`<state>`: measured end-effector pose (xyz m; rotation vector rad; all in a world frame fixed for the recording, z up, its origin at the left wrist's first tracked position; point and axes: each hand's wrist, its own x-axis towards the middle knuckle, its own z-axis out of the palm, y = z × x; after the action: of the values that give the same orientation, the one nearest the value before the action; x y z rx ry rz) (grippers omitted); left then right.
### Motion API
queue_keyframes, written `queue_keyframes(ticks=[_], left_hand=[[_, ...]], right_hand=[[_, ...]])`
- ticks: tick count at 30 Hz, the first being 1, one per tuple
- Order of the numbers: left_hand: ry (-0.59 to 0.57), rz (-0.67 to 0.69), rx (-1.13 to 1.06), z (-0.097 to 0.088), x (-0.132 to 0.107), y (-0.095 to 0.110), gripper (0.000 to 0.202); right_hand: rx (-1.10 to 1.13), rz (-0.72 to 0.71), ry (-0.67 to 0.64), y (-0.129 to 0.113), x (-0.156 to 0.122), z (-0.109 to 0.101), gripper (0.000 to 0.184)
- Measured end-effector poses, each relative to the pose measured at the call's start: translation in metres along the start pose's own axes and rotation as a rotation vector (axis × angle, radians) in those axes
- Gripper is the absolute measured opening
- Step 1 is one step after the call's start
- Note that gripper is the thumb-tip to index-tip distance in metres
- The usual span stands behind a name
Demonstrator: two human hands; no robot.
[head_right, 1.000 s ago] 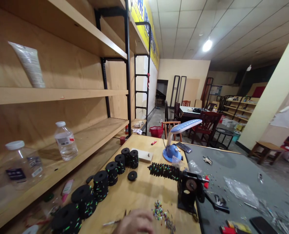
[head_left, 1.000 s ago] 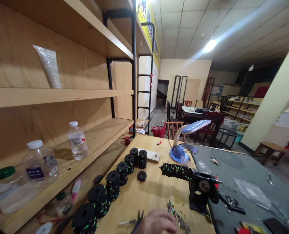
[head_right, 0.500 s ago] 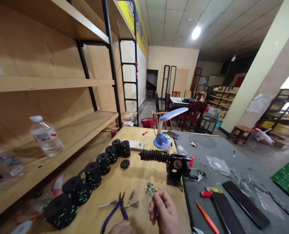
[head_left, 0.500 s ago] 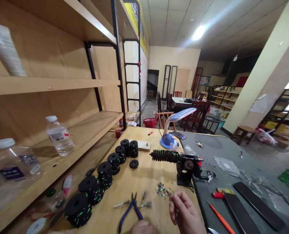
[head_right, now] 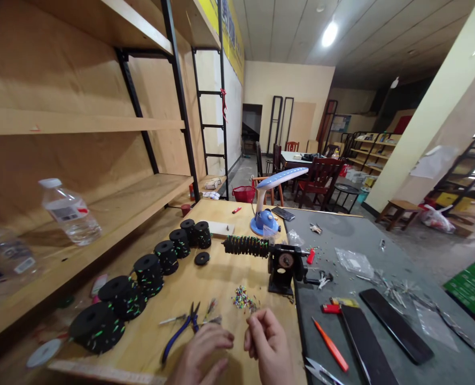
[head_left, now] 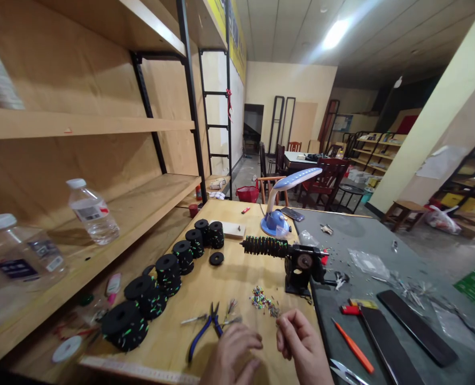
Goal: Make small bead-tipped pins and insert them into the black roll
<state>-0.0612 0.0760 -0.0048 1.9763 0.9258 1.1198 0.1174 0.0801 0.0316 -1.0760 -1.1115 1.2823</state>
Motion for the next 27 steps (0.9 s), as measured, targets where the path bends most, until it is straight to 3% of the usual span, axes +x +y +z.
queue_keyframes(ticks=[3,5,8,14,19,24,27], left_hand=[[0.227,-0.262,-0.123,0.005,0.011,0.028,0.018],[0.259,-0.38,-0.249,0.013,0.019,0.039,0.023],[0.272,-0.434,-0.299,0.024,0.024,0.044,0.024],[0.305,-0.354,-0.089,0.03,0.002,0.034,0.027],[0.276,-0.348,0.062,0.018,-0.016,0.03,0.024],[0.368,-0.444,0.364,-0.01,0.001,0.01,0.016],[0.328,-0.522,0.609,-0.016,0.021,-0.004,0.019]], right_hand=[[-0.132,-0.056,-0.012,0.005,-0.008,-0.002,0.039],[-0.271,-0.117,-0.044,0.011,-0.013,-0.004,0.038],[-0.444,-0.204,-0.088,0.025,-0.02,-0.007,0.038],[-0.627,-0.275,-0.144,0.061,-0.032,-0.01,0.041],[-0.688,-0.32,-0.17,0.079,-0.035,-0.009,0.04],[-0.513,-0.191,-0.114,0.074,-0.03,-0.01,0.04],[-0.377,-0.054,-0.092,0.07,-0.028,-0.014,0.043]])
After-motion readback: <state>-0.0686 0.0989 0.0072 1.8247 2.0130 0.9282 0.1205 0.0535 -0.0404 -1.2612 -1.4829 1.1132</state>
